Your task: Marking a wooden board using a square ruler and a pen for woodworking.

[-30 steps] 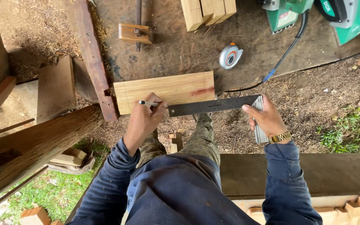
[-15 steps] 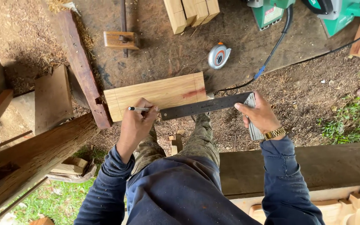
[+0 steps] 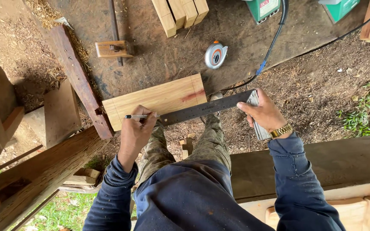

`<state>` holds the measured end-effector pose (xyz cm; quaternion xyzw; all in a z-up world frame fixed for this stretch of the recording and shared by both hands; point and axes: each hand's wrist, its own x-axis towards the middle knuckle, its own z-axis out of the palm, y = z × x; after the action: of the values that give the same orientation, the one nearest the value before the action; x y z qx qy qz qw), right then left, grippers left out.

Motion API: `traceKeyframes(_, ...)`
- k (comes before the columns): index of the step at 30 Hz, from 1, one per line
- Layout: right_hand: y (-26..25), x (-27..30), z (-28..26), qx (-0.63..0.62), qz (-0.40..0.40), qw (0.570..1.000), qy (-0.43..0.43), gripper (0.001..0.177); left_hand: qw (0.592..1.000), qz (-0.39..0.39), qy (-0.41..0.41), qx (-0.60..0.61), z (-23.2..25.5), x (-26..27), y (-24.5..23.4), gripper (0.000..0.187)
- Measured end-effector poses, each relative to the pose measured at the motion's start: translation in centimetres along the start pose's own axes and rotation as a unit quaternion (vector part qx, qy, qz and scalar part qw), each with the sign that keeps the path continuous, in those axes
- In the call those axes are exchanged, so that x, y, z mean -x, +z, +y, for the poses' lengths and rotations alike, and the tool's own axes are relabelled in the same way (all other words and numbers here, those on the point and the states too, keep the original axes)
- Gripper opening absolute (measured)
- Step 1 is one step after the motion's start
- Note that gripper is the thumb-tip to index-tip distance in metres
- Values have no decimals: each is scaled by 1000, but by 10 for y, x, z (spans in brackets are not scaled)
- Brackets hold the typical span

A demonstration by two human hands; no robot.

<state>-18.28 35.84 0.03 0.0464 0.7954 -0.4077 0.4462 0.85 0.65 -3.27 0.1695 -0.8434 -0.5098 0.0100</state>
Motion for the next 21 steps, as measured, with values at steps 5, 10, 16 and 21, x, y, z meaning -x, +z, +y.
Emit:
traceKeyframes(5,0,2,-5,12,-2,1000,0,50,998,-27,-49,25,-4,3,2,13)
traceKeyframes(10,-1,-1,6,-12,-8,1000,-28,44,997,-13,-68,23,19,-3,-5,10)
traceKeyframes(16,0,-1,5,-4,-5,1000,-16,42,996,-17,-77,46,16,-2,-4,13)
traceKeyframes(21,-1,-1,1,4,-9,1000,-2,42,997,-11,-70,35,22,-3,-5,15)
